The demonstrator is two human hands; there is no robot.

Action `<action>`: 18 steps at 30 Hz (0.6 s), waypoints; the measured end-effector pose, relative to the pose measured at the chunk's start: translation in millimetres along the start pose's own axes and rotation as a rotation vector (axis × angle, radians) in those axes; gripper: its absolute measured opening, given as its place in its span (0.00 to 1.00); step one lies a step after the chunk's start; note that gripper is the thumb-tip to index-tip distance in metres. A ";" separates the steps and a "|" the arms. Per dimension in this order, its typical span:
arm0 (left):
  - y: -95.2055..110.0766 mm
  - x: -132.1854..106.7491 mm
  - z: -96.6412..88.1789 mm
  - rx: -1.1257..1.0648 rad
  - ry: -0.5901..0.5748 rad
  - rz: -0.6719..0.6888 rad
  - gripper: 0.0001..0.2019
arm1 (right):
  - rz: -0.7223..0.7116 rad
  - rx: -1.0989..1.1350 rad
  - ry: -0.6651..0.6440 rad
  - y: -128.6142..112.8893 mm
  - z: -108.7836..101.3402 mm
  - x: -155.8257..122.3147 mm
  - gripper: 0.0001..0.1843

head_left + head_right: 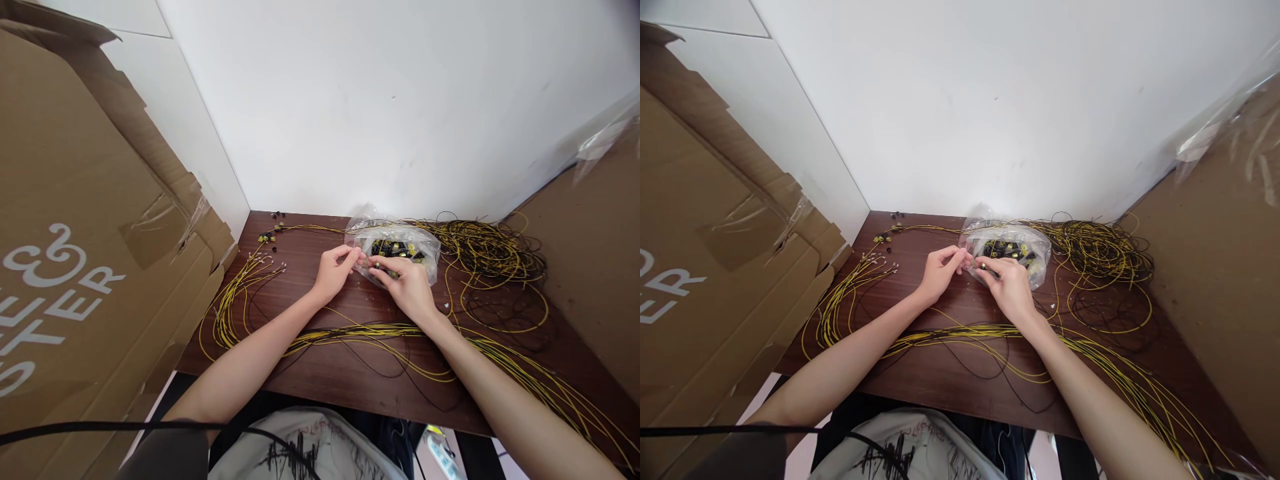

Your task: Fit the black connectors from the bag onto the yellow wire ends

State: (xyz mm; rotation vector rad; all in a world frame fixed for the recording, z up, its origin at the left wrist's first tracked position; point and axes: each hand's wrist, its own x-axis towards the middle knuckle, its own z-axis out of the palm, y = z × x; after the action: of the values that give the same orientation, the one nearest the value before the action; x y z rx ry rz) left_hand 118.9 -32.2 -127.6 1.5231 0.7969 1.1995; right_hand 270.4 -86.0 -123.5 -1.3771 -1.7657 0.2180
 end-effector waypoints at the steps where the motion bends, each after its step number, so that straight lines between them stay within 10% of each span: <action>1: 0.3 0.0 0.1 0.000 0.001 -0.004 0.13 | -0.003 -0.006 0.003 0.1 -0.3 0.2 0.11; 18: -0.8 -0.3 0.6 0.000 -0.022 -0.015 0.14 | -0.049 -0.081 -0.008 -0.9 -1.1 0.4 0.12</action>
State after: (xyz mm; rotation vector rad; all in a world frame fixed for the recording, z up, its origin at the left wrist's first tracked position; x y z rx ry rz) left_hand 119.4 -32.4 -128.5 1.5256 0.7927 1.1705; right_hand 270.5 -86.4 -122.1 -1.3896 -1.8297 0.1270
